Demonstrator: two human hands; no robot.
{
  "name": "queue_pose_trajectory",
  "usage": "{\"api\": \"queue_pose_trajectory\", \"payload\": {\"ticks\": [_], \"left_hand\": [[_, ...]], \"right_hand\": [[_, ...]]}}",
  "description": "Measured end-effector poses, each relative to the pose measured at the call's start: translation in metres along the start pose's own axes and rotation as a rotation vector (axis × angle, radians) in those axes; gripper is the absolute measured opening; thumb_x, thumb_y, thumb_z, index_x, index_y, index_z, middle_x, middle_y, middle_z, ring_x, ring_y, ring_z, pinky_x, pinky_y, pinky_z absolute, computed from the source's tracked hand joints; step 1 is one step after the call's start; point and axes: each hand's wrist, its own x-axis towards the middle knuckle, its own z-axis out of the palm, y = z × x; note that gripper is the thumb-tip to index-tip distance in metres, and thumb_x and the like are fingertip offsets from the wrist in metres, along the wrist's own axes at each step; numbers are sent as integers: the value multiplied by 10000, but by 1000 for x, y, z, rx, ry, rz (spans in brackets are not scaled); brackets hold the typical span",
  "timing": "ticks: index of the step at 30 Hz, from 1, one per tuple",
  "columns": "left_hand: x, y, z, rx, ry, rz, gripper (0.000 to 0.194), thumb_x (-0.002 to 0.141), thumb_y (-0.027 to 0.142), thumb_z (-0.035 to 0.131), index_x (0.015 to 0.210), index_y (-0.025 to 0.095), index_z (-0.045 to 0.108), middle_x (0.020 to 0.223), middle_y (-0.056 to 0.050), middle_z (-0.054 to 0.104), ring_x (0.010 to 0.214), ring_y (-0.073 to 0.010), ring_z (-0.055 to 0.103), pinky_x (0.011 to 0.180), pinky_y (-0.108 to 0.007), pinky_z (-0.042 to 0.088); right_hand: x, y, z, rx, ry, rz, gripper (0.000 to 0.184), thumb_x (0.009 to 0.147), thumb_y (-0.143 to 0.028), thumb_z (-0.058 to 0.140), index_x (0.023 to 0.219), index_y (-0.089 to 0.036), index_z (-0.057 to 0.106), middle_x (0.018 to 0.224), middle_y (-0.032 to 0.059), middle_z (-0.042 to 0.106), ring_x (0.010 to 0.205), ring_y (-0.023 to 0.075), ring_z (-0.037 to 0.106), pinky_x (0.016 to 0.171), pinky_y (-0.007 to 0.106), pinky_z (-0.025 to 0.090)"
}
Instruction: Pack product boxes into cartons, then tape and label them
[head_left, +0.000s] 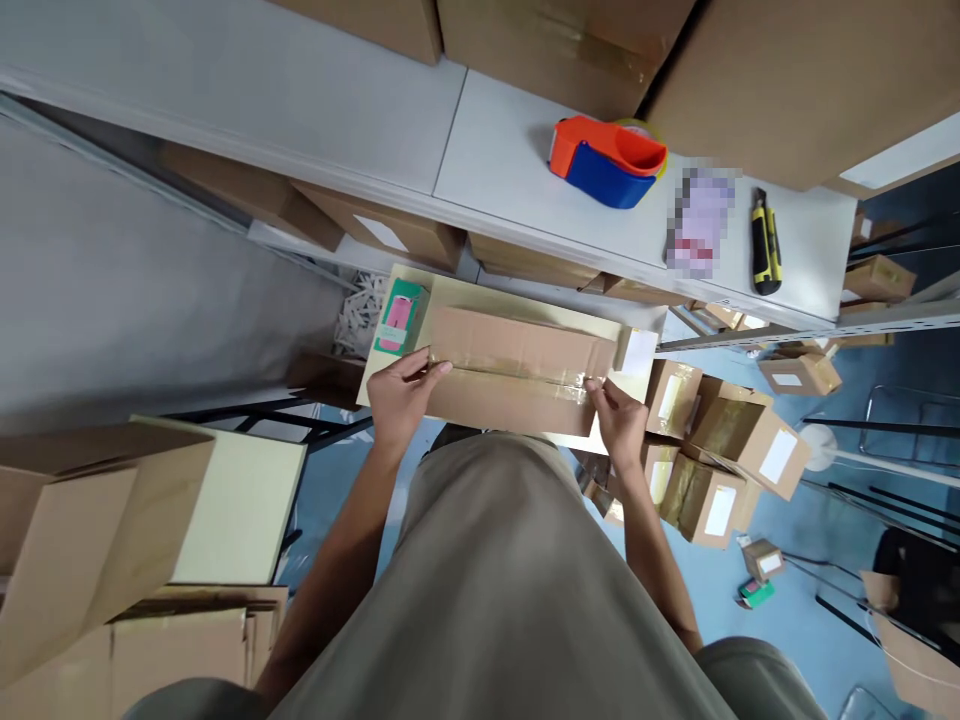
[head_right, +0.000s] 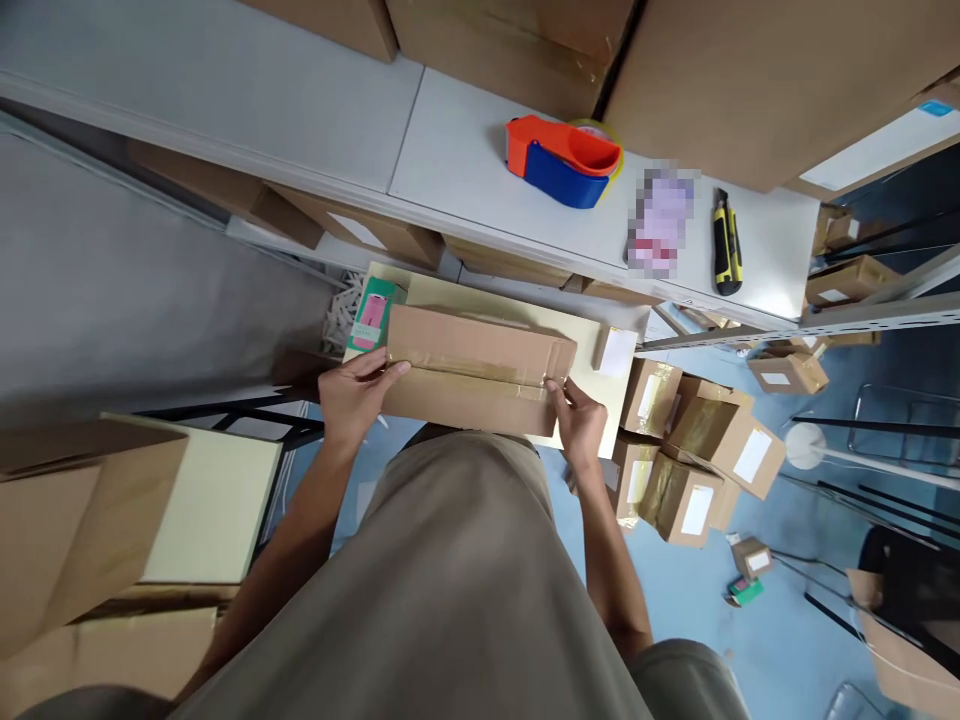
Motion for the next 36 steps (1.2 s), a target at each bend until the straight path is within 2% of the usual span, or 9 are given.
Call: {"api": "queue_pose_trajectory", "payload": {"ticks": [4, 9, 12, 16, 21, 25, 28, 32, 36], "left_hand": [[-4, -9, -19, -176, -23, -8, 506, 751, 480, 946, 1139, 163, 879, 1186, -115, 894, 1144, -343, 849, 1074, -492, 693], [-7, -73, -10, -186, -110, -233, 351, 639, 379, 925, 839, 220, 685, 1005, -95, 877, 1072, -323, 850, 1046, -472, 679], [-6, -112, -1, -48, -190, -360, 275, 649, 293, 836, 814, 241, 623, 929, -54, 853, 1047, -308, 844, 1027, -458, 672], [13, -133, 2, -21, -273, -332, 195, 749, 280, 765, 920, 201, 714, 926, -81, 856, 1013, -290, 841, 1038, -504, 682], [70, -114, 21, -60, -200, -208, 259, 941, 303, 654, 1121, 154, 767, 1311, -141, 856, 1357, -281, 769, 1261, -514, 567], [95, -81, 39, -58, -224, -161, 303, 974, 306, 630, 1188, 127, 749, 1477, -208, 789, 1402, -285, 744, 1249, -438, 562], [84, -60, 33, -51, -192, -74, 385, 1016, 417, 643, 1261, 131, 730, 1425, -209, 807, 1365, -291, 755, 1197, -404, 581], [45, -49, 7, 5, -154, 17, 595, 981, 601, 706, 1358, 141, 726, 1362, -181, 826, 1295, -310, 775, 1134, -400, 604], [11, -50, -1, 178, -171, -84, 645, 969, 638, 708, 1388, 149, 748, 1346, -169, 836, 1289, -330, 771, 1132, -425, 590]], "right_hand": [[-27, 8, -5, 177, 96, -9, 518, 953, -694, 834, 922, -178, 866, 916, 80, 845, 929, 267, 777, 846, 345, 626], [-51, 67, 34, 206, 5, 115, 466, 874, -629, 854, 1015, -191, 926, 1137, 145, 901, 1172, 378, 829, 1163, 579, 624], [-54, 101, 58, 151, -99, 198, 440, 820, -626, 809, 934, -211, 901, 1042, 127, 901, 1171, 380, 833, 1176, 642, 613], [-34, 120, 65, 89, -200, 275, 348, 818, -577, 769, 828, -238, 846, 952, 106, 892, 1082, 365, 838, 1066, 612, 669], [23, 113, 68, 212, -97, 292, 595, 964, -725, 631, 1118, -187, 831, 1215, 178, 882, 1115, 310, 807, 1001, 496, 676], [46, 90, 73, 361, -119, 295, 834, 883, -903, 641, 1174, -136, 789, 1203, 208, 860, 1057, 297, 813, 974, 503, 686], [31, 68, 60, 437, -136, 277, 847, 872, -915, 699, 1188, -136, 811, 1227, 191, 850, 1095, 302, 803, 1027, 504, 668], [-9, 55, 37, 366, -87, 231, 824, 954, -942, 586, 1165, -182, 826, 1201, 170, 842, 1149, 339, 781, 1017, 489, 654], [-34, 61, 33, 176, -103, 273, 901, 841, -1056, 564, 978, -192, 778, 965, 155, 816, 996, 371, 747, 903, 480, 627]]}}
